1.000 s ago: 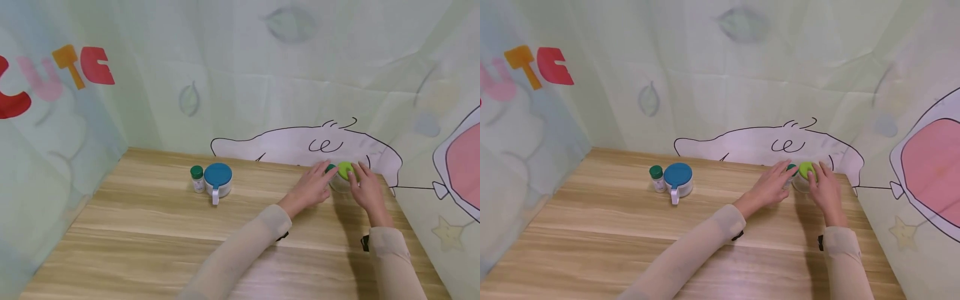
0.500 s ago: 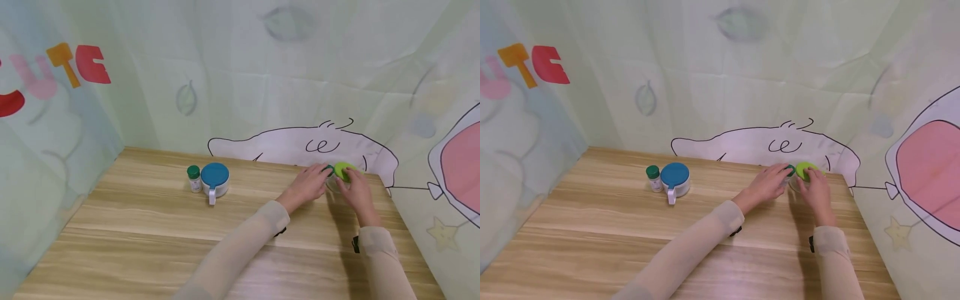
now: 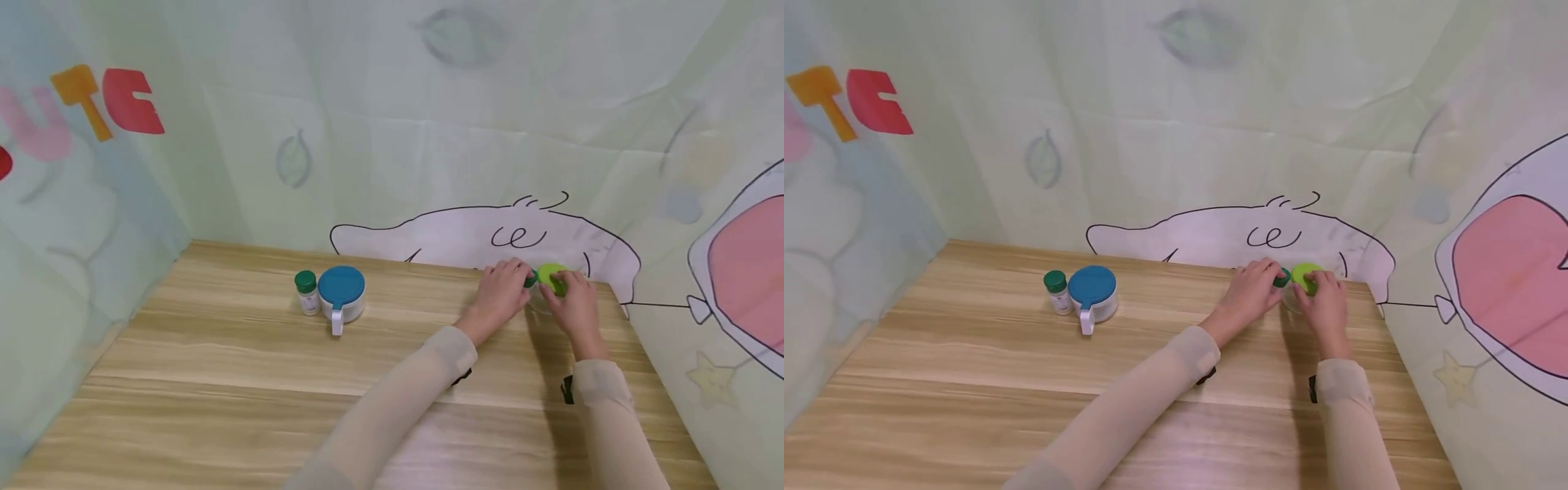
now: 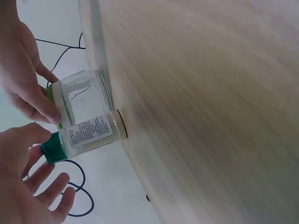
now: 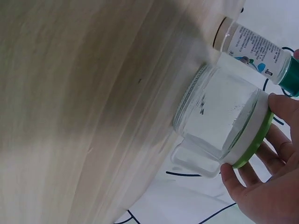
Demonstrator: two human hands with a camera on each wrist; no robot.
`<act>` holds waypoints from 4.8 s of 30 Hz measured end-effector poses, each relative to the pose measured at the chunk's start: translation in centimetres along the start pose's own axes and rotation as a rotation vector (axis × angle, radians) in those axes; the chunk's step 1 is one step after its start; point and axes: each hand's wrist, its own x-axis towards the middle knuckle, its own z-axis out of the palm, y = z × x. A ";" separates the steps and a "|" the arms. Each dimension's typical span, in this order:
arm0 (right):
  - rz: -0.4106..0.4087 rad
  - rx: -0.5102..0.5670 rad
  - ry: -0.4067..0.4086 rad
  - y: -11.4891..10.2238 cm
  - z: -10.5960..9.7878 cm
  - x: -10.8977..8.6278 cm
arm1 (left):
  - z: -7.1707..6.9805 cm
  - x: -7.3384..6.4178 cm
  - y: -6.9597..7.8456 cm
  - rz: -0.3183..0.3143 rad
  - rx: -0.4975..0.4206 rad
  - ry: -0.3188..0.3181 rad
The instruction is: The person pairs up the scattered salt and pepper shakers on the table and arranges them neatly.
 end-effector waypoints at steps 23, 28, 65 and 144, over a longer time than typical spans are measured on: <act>0.027 0.032 0.005 0.0 0.7 0.0 | 0.8 0.3 -0.3 -0.011 -0.034 0.105; 0.039 0.028 -0.013 0.0 0.5 0.0 | 0.1 -0.3 0.0 0.022 -0.093 0.193; 0.040 0.010 -0.072 -0.8 -0.6 -0.5 | -5.9 -7.6 -5.1 0.045 -0.130 0.116; 0.085 -0.008 -0.151 -1.3 -1.1 -0.4 | -7.4 -12.1 -10.8 -0.073 -0.196 0.109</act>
